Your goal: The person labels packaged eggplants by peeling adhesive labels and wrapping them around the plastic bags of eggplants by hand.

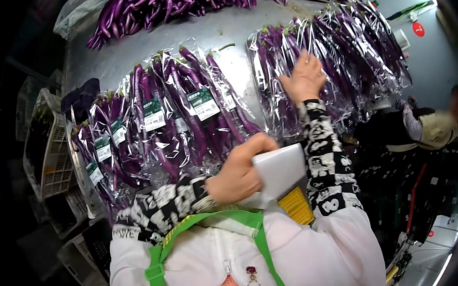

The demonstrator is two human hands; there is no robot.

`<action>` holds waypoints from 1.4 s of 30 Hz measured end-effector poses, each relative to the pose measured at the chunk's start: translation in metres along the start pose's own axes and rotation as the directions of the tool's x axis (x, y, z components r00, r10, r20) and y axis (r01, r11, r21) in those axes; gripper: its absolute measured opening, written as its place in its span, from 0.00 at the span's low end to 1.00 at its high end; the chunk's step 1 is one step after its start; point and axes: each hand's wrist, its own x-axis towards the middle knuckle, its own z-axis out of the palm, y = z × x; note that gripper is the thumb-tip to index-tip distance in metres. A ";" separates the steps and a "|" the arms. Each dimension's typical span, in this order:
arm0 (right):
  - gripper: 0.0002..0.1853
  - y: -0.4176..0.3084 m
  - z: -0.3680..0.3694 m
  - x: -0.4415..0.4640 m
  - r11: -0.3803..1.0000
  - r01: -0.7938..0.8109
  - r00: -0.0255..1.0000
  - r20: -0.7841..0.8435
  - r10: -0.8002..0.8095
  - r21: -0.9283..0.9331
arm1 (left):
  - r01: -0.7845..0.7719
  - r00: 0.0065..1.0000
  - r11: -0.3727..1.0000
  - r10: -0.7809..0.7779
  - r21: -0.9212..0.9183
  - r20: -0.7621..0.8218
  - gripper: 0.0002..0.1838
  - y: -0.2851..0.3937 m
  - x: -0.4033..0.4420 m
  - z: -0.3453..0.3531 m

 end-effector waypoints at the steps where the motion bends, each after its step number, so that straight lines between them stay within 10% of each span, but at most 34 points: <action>1: 0.55 0.022 -0.008 0.009 0.997 -0.064 0.991 0.115 0.067 -0.037 | 0.071 0.997 0.986 -0.064 -0.150 0.049 0.10 0.002 0.016 0.016; 5: 0.50 0.085 -0.005 0.027 0.987 -0.160 0.832 0.534 0.149 -0.026 | 0.238 0.958 0.865 -0.134 -0.443 0.253 0.07 0.000 0.062 0.075; 11: 0.32 0.141 -0.026 0.058 0.963 -0.055 0.899 0.432 -0.068 0.265 | 0.422 0.894 0.608 -0.401 -0.673 0.199 0.11 -0.021 0.139 0.091; 15: 0.15 0.179 -0.074 0.074 0.605 -0.397 0.782 0.599 -0.170 0.690 | 0.499 0.755 0.508 -0.652 -0.702 0.066 0.15 -0.074 0.165 0.067; 19: 0.12 0.203 -0.106 0.074 0.570 -0.252 0.897 0.410 -0.165 0.782 | 0.533 0.757 0.522 -0.646 -0.666 0.099 0.16 -0.103 0.175 0.078; 25: 0.10 0.185 -0.160 0.052 0.728 0.105 0.993 -0.026 -0.119 0.677 | 0.542 0.809 0.502 -0.527 -0.674 0.259 0.15 -0.074 0.261 0.117; 27: 0.12 0.177 -0.165 0.045 0.635 -0.087 0.996 0.082 0.037 0.768 | 0.507 0.845 0.735 -0.527 -0.450 0.092 0.14 -0.081 0.302 0.108; 29: 0.13 0.166 -0.141 0.041 0.774 0.038 0.999 -0.044 -0.013 0.632 | 0.159 0.887 0.987 -0.135 0.017 -0.441 0.12 -0.156 0.347 0.083; 31: 0.12 0.155 -0.089 0.039 0.786 0.091 0.994 -0.105 -0.034 0.611 | 0.351 0.683 0.920 -0.125 0.173 -0.720 0.08 -0.204 0.365 0.036; 37: 0.10 0.110 0.056 0.022 0.989 0.075 0.975 0.198 -0.099 0.125 | 0.463 0.777 0.794 -0.151 0.393 -0.611 0.13 -0.241 0.298 -0.029; 40: 0.12 0.086 0.045 0.021 0.986 0.164 0.979 0.119 -0.164 0.008 | 0.615 0.741 0.711 -0.375 0.339 -0.557 0.23 -0.199 0.280 -0.035; 42: 0.10 0.090 0.051 0.022 0.975 0.221 0.975 0.026 -0.220 -0.029 | 0.430 0.855 0.861 -0.291 0.271 -0.430 0.32 -0.154 0.233 -0.030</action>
